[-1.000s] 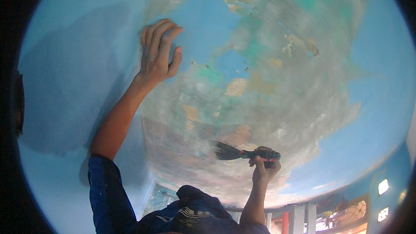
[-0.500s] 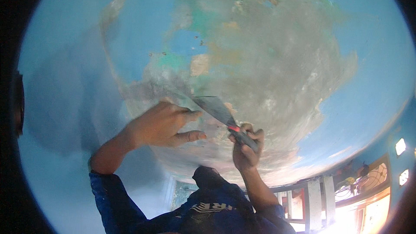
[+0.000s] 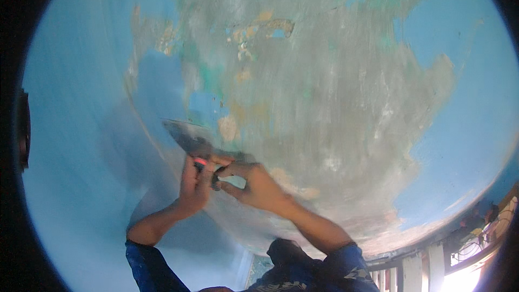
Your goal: The person uses a scraper to remove old paint from a light blue wall. They repeatedly scrape the surface, clearing patches of paint and revealing the underlying wall. Another person is visible in the background also working on the wall.
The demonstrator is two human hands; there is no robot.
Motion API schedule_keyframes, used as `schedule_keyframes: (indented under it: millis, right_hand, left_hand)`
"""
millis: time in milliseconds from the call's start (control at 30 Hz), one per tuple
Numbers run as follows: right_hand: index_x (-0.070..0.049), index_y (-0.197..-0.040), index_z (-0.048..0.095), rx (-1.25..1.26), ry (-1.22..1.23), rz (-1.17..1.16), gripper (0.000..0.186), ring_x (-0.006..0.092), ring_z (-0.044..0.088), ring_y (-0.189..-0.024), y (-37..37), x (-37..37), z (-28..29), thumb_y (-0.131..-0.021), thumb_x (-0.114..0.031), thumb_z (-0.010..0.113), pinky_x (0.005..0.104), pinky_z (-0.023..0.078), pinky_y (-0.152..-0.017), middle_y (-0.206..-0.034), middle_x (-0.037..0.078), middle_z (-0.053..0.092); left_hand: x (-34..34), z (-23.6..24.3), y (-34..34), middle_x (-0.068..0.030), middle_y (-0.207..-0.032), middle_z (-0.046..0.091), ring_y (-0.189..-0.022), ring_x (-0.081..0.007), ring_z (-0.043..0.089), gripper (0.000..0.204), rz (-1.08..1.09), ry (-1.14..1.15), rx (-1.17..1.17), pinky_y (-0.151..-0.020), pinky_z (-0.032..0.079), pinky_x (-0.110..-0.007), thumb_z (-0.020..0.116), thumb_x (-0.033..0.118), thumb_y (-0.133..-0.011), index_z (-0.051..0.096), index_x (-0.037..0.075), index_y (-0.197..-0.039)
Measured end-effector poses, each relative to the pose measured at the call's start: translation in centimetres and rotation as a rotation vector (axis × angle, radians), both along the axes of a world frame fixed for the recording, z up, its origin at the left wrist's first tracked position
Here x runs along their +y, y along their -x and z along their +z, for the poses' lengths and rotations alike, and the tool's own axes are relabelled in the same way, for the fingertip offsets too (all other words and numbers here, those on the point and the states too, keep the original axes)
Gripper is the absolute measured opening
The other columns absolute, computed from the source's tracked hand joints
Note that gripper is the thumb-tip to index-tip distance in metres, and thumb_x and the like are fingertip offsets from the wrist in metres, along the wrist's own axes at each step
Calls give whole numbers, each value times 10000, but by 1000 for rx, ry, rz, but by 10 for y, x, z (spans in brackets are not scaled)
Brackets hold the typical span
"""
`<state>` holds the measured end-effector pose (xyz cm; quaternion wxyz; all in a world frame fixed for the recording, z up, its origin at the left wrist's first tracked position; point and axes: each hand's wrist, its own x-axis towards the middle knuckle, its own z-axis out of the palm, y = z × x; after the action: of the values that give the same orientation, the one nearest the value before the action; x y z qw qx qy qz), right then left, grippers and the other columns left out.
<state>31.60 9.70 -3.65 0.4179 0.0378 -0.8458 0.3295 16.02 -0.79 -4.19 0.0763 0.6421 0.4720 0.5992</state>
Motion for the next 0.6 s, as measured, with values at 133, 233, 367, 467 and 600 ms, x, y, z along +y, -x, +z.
schedule_keyframes:
  millis: [133,233,367,467,600]
  right_hand:
    - [-29,-965,691,184,4,159,139,260,700,-796,-10,36,50,-842,-73,738,365,549,-754,-884,140,714]
    - [-26,-922,699,388,140,348,91,257,690,-748,1,46,55,-845,-65,727,361,552,-707,-827,119,701]
    - [-40,-893,706,377,-386,132,105,222,679,-687,6,41,35,-804,-65,756,334,560,-657,-731,69,679]
    - [-60,-837,713,375,-478,25,102,209,672,-629,-1,33,35,-773,-99,782,318,566,-634,-665,49,666]
    - [-88,-763,718,354,-312,69,102,193,669,-571,-1,23,34,-777,-161,788,313,572,-620,-608,39,657]
  left_hand:
    - [-9,24,31,-54,-795,621,-652,-81,564,294,74,-135,-29,-578,461,-238,530,188,-1015,454,-17,-1212]
    - [-19,31,53,-21,-718,585,-571,-81,529,374,288,-88,99,-517,440,-258,604,291,-990,489,9,-1206]
    - [-31,24,52,-33,-588,553,-494,-89,505,370,507,-63,280,-464,405,-278,671,389,-936,619,23,-962]
    - [-35,10,59,-51,-518,532,-442,-110,484,410,639,21,275,-439,391,-295,673,402,-926,636,26,-766]
    - [-52,17,63,-75,-506,542,-423,-167,508,421,776,180,302,-443,409,-332,638,367,-951,610,24,-708]
